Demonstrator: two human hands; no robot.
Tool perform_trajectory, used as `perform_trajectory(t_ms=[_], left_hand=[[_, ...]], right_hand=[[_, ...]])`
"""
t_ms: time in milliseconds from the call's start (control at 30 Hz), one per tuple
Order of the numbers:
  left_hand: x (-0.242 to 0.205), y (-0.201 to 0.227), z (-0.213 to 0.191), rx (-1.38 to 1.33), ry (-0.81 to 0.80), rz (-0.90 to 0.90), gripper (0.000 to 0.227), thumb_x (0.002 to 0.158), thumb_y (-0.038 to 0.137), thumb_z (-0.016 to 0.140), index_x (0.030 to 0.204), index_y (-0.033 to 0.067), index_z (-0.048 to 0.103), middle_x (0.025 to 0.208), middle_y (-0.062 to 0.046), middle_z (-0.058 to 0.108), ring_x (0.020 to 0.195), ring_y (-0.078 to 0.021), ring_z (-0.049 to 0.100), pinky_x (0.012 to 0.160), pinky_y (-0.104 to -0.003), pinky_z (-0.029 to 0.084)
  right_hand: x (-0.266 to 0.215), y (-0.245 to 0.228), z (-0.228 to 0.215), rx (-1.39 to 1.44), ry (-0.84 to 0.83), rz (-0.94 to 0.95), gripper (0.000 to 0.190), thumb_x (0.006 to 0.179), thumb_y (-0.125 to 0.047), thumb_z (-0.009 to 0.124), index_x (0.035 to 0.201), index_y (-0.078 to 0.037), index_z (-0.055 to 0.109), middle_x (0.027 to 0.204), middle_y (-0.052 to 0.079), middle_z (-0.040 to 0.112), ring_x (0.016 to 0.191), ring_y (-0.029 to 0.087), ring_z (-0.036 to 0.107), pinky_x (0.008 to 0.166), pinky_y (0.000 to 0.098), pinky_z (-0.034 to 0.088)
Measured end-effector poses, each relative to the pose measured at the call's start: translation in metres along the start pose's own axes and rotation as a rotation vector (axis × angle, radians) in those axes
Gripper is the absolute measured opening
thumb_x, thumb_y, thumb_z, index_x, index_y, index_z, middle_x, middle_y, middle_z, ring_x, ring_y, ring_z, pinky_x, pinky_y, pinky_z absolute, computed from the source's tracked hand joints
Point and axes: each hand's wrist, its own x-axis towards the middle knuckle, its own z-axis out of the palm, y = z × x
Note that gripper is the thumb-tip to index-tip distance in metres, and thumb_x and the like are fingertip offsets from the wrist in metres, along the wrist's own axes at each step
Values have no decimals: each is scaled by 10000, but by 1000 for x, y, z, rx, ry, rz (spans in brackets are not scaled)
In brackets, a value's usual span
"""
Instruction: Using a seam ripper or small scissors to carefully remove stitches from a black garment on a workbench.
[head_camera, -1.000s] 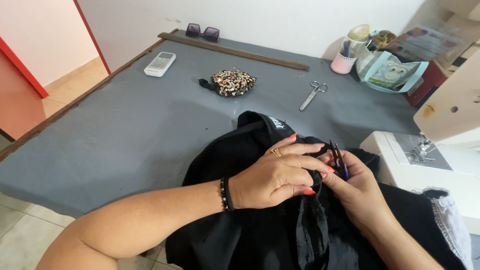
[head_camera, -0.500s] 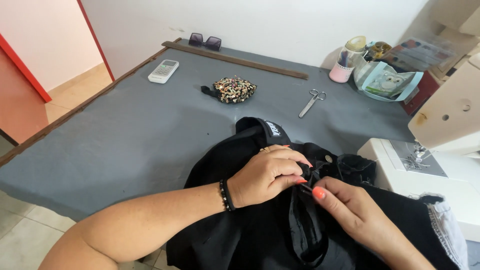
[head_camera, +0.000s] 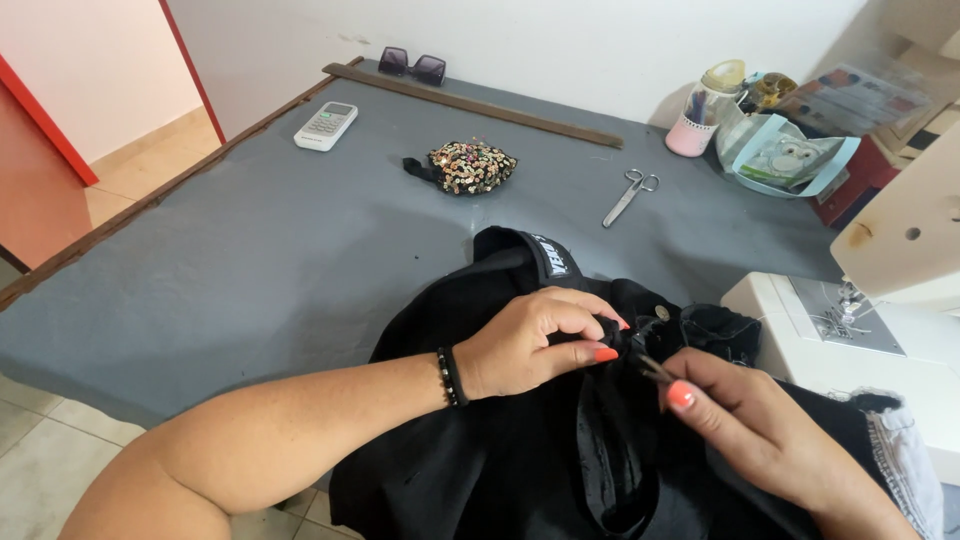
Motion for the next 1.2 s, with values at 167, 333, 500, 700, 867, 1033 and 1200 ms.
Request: perform_trajectory(t_ms=[167, 333, 500, 700, 867, 1033, 1200], left_hand=[[-1, 2, 5, 36, 43, 43, 147, 958, 216, 694, 855, 111, 678, 1177, -82, 732, 1087, -216, 711, 1058, -368, 492], [-4, -3, 9, 63, 73, 87, 129, 960, 191, 702, 866, 110, 666, 1173, -73, 727, 1074, -203, 715, 1058, -382, 471], [-5, -4, 12, 87, 115, 121, 66, 955, 147, 716, 909, 100, 707, 1154, -67, 730, 1072, -200, 718, 1050, -372, 488], [-6, -5, 12, 116, 122, 122, 137, 950, 132, 709, 824, 96, 668, 1126, -70, 734, 1093, -184, 707, 1036, -356, 471], [-9, -3, 12, 192, 126, 111, 77, 963, 145, 702, 900, 103, 714, 1170, -47, 718, 1081, -235, 683, 1018, -373, 483], [-11, -4, 14, 276, 143, 154, 82, 991, 138, 669, 970, 106, 741, 1188, -45, 704, 1088, -254, 668, 1019, -388, 480], [-10, -5, 15, 591, 156, 289, 54, 933, 101, 765, 914, 101, 715, 1206, 8, 687, 1108, -244, 642, 1001, -385, 474]], right_hand=[[3, -9, 24, 499, -7, 207, 570, 1081, -464, 418, 842, 20, 600, 685, 20, 276, 573, 145, 264, 486, 307, 219], [9, 11, 32, 654, -43, 244, 556, 1050, -516, 443, 846, -7, 533, 683, -13, 241, 536, 100, 205, 431, 285, 151], [11, 12, 39, 777, -4, 359, 505, 1085, -474, 458, 866, -23, 525, 663, 18, 282, 527, 113, 210, 443, 280, 131], [12, 11, 39, 742, 4, 329, 547, 1097, -473, 443, 840, 3, 525, 645, 37, 291, 524, 110, 202, 426, 266, 119], [11, -6, 39, 623, -1, 285, 605, 1115, -470, 419, 712, -21, 461, 603, 54, 325, 504, 134, 230, 438, 292, 159], [11, -10, 46, 591, 58, 301, 625, 1140, -455, 381, 720, -2, 477, 554, 87, 372, 460, 160, 270, 417, 310, 198], [13, -7, 51, 625, 96, 323, 562, 1119, -444, 411, 803, 6, 525, 519, 78, 323, 442, 144, 234, 399, 295, 159]])
